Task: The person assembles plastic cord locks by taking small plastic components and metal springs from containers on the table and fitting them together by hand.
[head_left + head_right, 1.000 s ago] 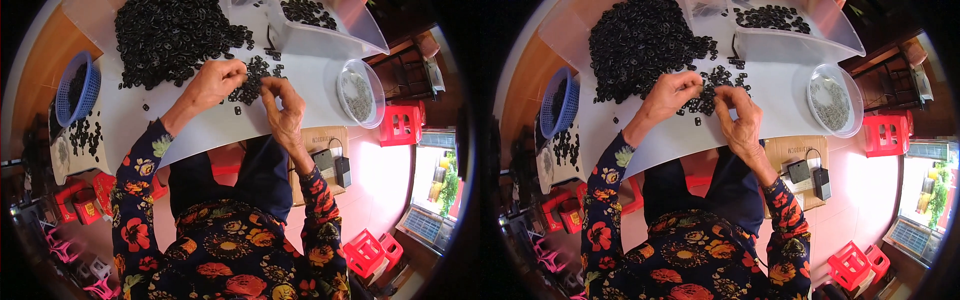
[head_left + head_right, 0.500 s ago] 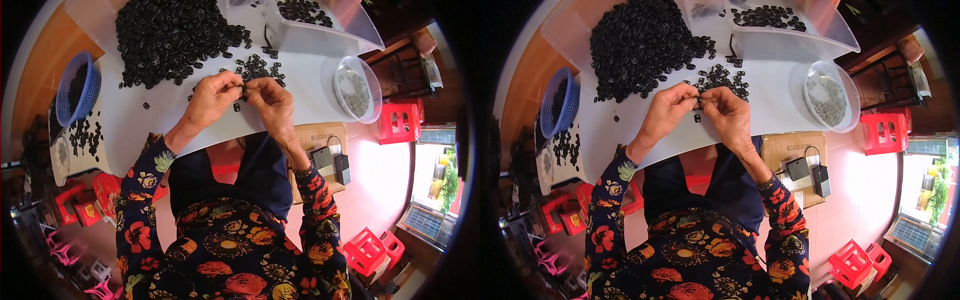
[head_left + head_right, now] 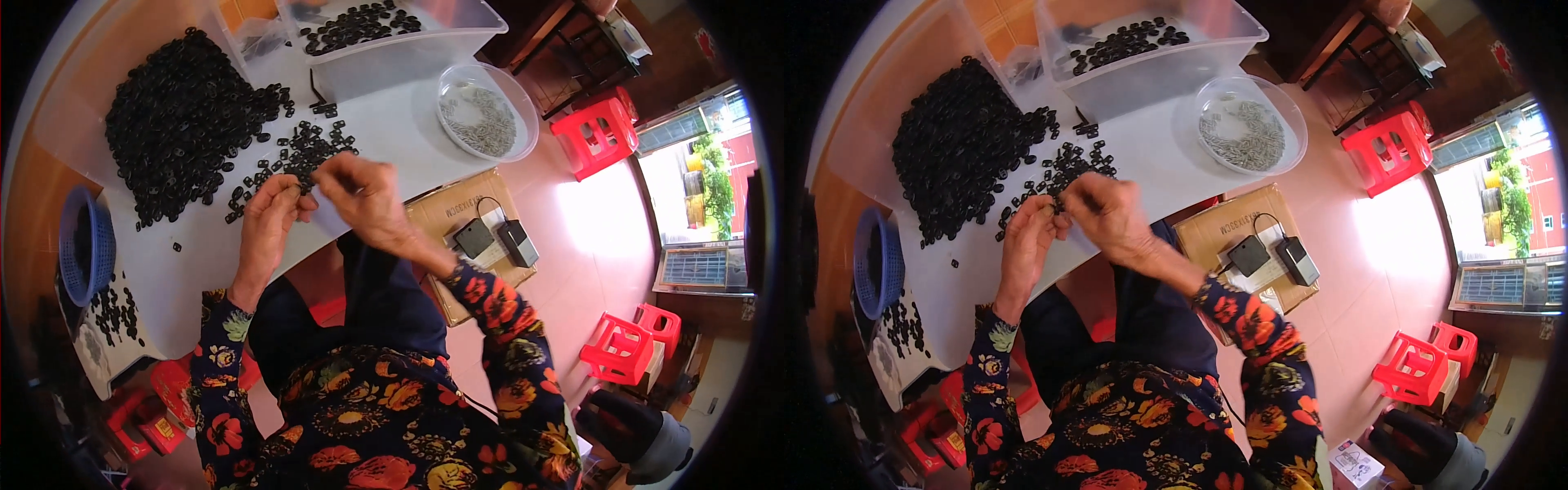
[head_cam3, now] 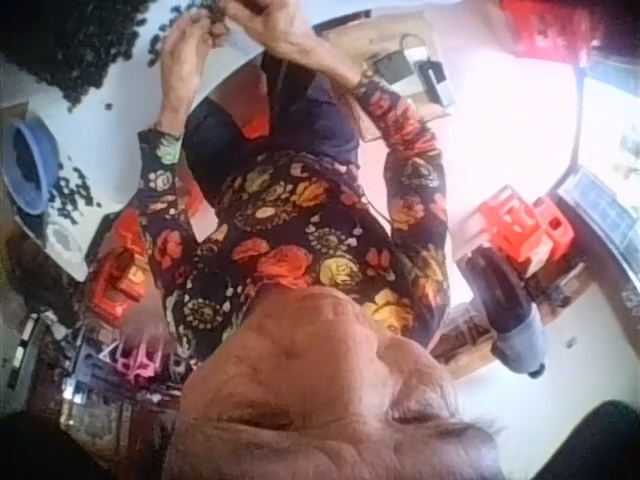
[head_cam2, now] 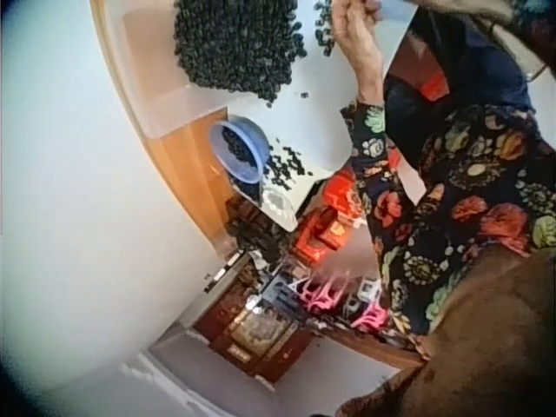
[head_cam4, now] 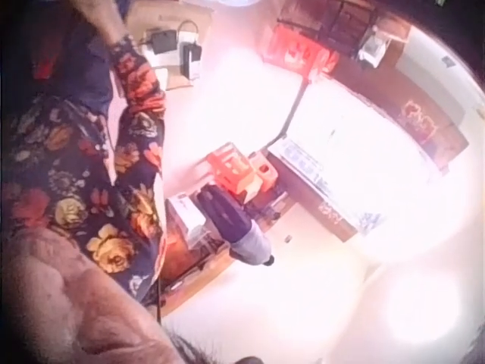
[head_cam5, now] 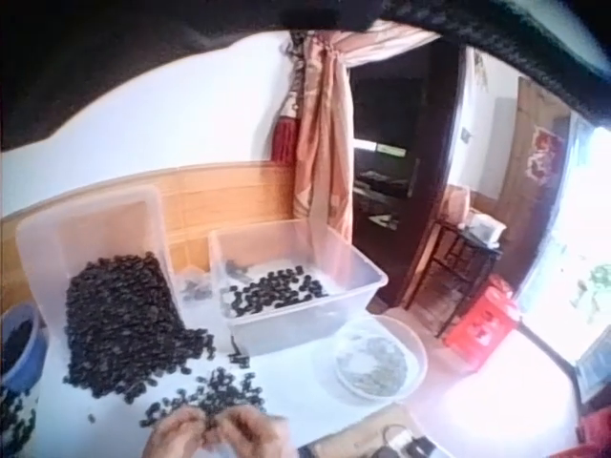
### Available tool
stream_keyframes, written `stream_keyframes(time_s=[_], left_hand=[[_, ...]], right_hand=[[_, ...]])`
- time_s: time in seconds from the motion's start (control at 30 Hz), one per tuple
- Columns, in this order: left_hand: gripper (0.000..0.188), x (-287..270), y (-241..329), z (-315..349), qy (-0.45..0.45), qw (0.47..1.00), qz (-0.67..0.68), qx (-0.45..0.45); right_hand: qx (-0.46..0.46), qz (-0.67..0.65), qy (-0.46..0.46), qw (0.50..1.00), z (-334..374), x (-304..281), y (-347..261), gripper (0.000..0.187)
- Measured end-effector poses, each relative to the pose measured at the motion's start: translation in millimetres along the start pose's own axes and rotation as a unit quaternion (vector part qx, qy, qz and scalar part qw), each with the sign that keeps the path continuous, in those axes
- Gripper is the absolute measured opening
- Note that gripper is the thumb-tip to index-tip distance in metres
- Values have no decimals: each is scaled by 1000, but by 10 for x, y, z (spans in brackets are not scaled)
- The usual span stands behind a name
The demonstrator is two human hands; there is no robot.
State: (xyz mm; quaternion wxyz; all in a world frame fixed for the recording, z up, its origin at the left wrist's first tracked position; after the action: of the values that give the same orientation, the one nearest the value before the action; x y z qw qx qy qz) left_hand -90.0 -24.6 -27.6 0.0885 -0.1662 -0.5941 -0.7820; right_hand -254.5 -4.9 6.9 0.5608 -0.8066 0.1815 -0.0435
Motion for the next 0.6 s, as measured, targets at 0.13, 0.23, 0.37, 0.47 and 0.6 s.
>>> stream_keyframes(time_s=[0.13,0.23,0.37,0.47,0.6], left_hand=[[13,-80,20,17,6,998,-58,26],[13,-151,16,24,8,994,-91,66],[12,-174,-10,10,-7,986,-140,93],[12,-180,-2,27,-18,981,-158,114],[12,-172,13,52,-32,977,-167,127]], right_hand=[[-114,191,50,974,-573,-787,112,10],[-177,366,56,912,-1096,-1464,466,13],[-123,483,-45,866,-1348,-1898,793,18],[-140,479,-102,861,-1358,-1941,875,20],[-114,416,-17,902,-1431,-2038,847,19]])
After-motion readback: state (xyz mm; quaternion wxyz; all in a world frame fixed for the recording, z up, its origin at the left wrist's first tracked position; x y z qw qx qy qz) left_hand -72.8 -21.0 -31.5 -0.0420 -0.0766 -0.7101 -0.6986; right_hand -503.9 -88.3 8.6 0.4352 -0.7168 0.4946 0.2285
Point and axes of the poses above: each hand's wrist, its own z-axis away from the middle knuckle, its own x-axis out of the palm, y = z × x, the point moved 2 cm from there along -z, towards the middle knuckle, and after that the axes turned 12 degrees about y, right-handed, at the moved point
